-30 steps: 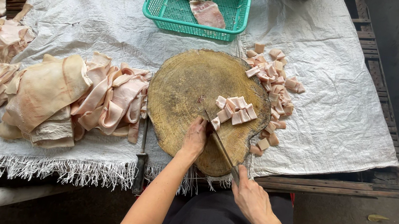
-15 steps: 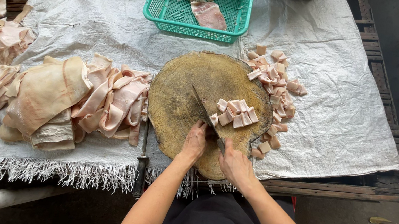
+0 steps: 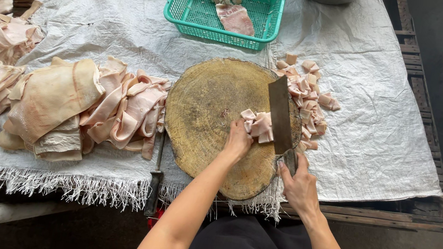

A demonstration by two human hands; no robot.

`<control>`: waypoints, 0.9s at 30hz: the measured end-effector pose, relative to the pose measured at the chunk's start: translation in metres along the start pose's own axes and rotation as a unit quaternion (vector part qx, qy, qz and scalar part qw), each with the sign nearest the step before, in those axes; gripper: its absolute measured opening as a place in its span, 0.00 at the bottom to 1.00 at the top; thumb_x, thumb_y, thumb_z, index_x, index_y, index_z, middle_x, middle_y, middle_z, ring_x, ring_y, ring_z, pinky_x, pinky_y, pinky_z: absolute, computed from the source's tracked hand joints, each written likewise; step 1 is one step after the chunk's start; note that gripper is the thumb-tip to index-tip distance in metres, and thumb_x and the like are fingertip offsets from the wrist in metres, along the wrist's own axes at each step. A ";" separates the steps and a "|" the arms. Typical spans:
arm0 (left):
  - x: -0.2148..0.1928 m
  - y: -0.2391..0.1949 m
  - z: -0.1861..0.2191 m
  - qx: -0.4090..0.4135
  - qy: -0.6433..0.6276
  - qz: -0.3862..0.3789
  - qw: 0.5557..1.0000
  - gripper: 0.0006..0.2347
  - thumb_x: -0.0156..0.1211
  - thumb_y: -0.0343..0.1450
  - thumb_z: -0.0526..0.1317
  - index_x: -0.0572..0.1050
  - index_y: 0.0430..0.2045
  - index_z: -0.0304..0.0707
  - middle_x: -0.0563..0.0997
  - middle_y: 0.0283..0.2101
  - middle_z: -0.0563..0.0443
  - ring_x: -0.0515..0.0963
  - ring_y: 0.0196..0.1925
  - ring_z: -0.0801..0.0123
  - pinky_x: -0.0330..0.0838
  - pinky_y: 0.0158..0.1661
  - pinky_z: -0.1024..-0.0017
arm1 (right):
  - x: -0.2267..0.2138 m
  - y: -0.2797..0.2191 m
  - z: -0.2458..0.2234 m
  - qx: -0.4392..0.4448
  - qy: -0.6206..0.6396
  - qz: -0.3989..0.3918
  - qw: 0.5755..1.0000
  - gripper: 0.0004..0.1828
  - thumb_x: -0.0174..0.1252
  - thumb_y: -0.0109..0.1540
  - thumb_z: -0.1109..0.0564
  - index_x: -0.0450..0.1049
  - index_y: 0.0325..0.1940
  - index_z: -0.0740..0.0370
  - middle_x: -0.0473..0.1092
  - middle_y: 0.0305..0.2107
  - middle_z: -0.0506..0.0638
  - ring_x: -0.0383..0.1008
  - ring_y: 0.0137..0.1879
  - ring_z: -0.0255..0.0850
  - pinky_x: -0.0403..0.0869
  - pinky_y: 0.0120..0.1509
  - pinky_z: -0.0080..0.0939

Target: The person is slicing sheets of pork skin into strips and then into smaller rectangular pieces using a large knife on a wooden cutting board.

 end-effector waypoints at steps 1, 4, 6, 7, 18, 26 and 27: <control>0.003 0.005 0.007 0.000 -0.020 0.004 1.000 0.26 0.57 0.69 0.27 0.60 0.63 0.24 0.61 0.63 0.32 0.75 0.56 0.48 0.78 0.58 0.60 | -0.004 -0.004 -0.002 0.002 -0.006 0.010 1.000 0.28 0.51 0.66 0.45 0.60 0.67 0.62 0.73 0.17 0.55 0.77 0.19 0.45 0.75 0.23 0.46; 0.006 0.024 0.021 0.052 -0.049 -0.001 0.997 0.32 0.57 0.66 0.25 0.55 0.68 0.31 0.64 0.59 0.33 0.73 0.57 0.50 0.72 0.61 0.60 | -0.008 -0.011 -0.007 0.011 -0.006 0.012 1.000 0.31 0.52 0.66 0.45 0.59 0.68 0.62 0.74 0.16 0.57 0.78 0.20 0.47 0.76 0.24 0.47; 0.004 0.033 0.013 0.055 -0.134 -0.015 0.989 0.28 0.52 0.68 0.26 0.59 0.67 0.31 0.67 0.61 0.35 0.79 0.54 0.54 0.77 0.60 0.63 | -0.003 -0.013 -0.006 0.004 -0.016 0.003 1.000 0.30 0.52 0.66 0.45 0.59 0.68 0.61 0.74 0.16 0.56 0.79 0.20 0.47 0.76 0.23 0.48; 0.004 0.036 0.007 0.057 -0.176 -0.023 0.982 0.26 0.49 0.70 0.26 0.61 0.67 0.31 0.69 0.62 0.36 0.82 0.52 0.57 0.79 0.60 0.65 | 0.001 -0.012 -0.005 -0.007 -0.028 -0.003 1.000 0.29 0.51 0.66 0.45 0.59 0.68 0.62 0.74 0.17 0.55 0.79 0.21 0.47 0.76 0.23 0.48; -0.074 0.005 -0.114 0.102 -0.136 0.147 0.974 0.18 0.60 0.69 0.31 0.75 0.55 0.36 0.82 0.48 0.42 0.82 0.49 0.61 0.76 0.51 0.67 | 0.036 0.002 -0.011 -0.078 -0.170 -0.063 0.980 0.28 0.51 0.66 0.44 0.59 0.67 0.56 0.77 0.29 0.70 0.81 0.38 0.67 0.76 0.44 0.63; -0.222 -0.009 -0.220 0.053 -0.074 0.335 0.938 0.12 0.59 0.70 0.32 0.78 0.47 0.34 0.84 0.42 0.44 0.84 0.43 0.61 0.77 0.47 0.66 | 0.048 0.024 -0.018 -0.075 -0.151 0.007 0.986 0.31 0.52 0.66 0.44 0.57 0.68 0.61 0.75 0.33 0.76 0.78 0.43 0.72 0.75 0.47 0.66; -0.237 -0.003 -0.226 0.052 -0.049 0.357 0.931 0.12 0.57 0.70 0.32 0.78 0.47 0.34 0.83 0.43 0.42 0.84 0.44 0.57 0.78 0.48 0.64 | 0.053 0.027 -0.016 -0.075 -0.159 -0.005 0.984 0.31 0.51 0.66 0.44 0.57 0.68 0.61 0.75 0.33 0.76 0.78 0.43 0.73 0.74 0.48 0.66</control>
Point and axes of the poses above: each hand's wrist, its own y-axis towards the middle knuckle, its own x-axis out of the palm, z = x × y, the point moved 3 cm from there along y, towards the middle knuckle
